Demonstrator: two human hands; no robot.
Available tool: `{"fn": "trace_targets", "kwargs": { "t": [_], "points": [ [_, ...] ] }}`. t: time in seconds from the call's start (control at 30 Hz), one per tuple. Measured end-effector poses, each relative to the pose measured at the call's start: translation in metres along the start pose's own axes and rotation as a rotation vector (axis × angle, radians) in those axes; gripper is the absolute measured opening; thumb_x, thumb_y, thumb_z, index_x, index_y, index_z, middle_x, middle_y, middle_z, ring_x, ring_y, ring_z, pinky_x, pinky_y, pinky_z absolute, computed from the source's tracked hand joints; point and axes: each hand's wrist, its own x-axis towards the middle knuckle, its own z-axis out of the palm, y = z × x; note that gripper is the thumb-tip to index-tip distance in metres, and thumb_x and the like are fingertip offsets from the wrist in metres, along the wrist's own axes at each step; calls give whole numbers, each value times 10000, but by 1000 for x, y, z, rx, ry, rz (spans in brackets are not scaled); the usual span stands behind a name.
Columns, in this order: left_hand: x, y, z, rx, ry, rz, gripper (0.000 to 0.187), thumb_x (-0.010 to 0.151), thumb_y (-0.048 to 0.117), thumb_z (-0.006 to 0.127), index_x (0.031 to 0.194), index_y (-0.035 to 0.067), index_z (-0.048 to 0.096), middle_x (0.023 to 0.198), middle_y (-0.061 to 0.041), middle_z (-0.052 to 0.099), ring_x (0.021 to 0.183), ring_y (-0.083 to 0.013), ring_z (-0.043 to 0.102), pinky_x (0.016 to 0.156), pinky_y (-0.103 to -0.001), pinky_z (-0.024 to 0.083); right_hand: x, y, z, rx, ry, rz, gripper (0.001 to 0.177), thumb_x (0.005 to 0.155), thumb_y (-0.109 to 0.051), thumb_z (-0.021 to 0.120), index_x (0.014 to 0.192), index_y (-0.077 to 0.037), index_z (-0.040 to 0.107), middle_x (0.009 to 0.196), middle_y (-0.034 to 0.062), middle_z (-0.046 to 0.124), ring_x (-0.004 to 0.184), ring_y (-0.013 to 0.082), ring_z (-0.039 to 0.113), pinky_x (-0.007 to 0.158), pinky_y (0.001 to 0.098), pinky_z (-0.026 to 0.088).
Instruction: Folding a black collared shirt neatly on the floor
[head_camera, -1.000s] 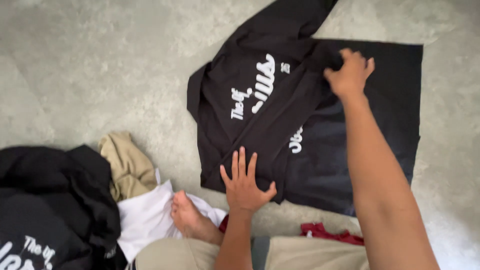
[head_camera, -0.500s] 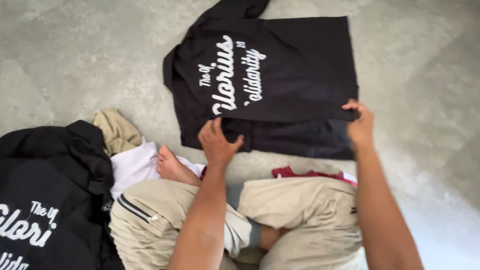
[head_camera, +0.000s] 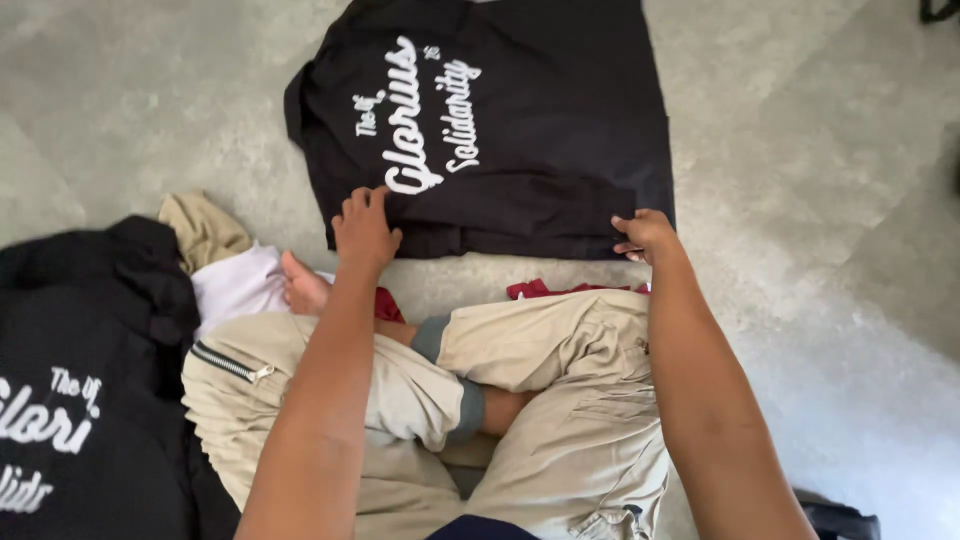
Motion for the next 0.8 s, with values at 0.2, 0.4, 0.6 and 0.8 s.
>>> {"fn": "trace_targets", "kwargs": {
  "t": [0.2, 0.4, 0.6, 0.8],
  "points": [
    [38, -26, 40, 219, 25, 213, 247, 758, 367, 675, 984, 295, 605, 927, 55, 615, 912, -160, 602, 822, -404, 387, 32, 36, -15, 26, 102, -27, 409, 820, -149, 660, 1198, -87, 518, 900, 197, 604, 488, 281, 615, 307, 312, 345],
    [6, -9, 25, -99, -78, 120, 161, 756, 210, 666, 895, 204, 585, 889, -17, 617, 908, -224, 614, 764, -398, 445, 21, 44, -29, 60, 138, -21, 372, 777, -108, 689, 1111, -16, 555, 846, 153, 575, 449, 236, 529, 327, 300, 349],
    [-30, 23, -23, -143, -68, 124, 588, 684, 263, 700, 1207, 148, 458, 1232, -118, 447, 1184, -314, 436, 907, -466, 398, 20, 39, -42, -258, 272, -124, 412, 637, -234, 822, 942, -26, 639, 818, 181, 636, 519, 299, 627, 382, 365, 458],
    [-26, 46, 29, 62, 174, 619, 611, 729, 316, 647, 1304, 252, 450, 1280, -36, 477, 1194, -216, 432, 884, -396, 389, -50, -26, -18, -526, 271, -341, 409, 581, -337, 813, 887, -113, 658, 944, 177, 647, 994, 364, 593, 822, 440, 483]
  ]
}}
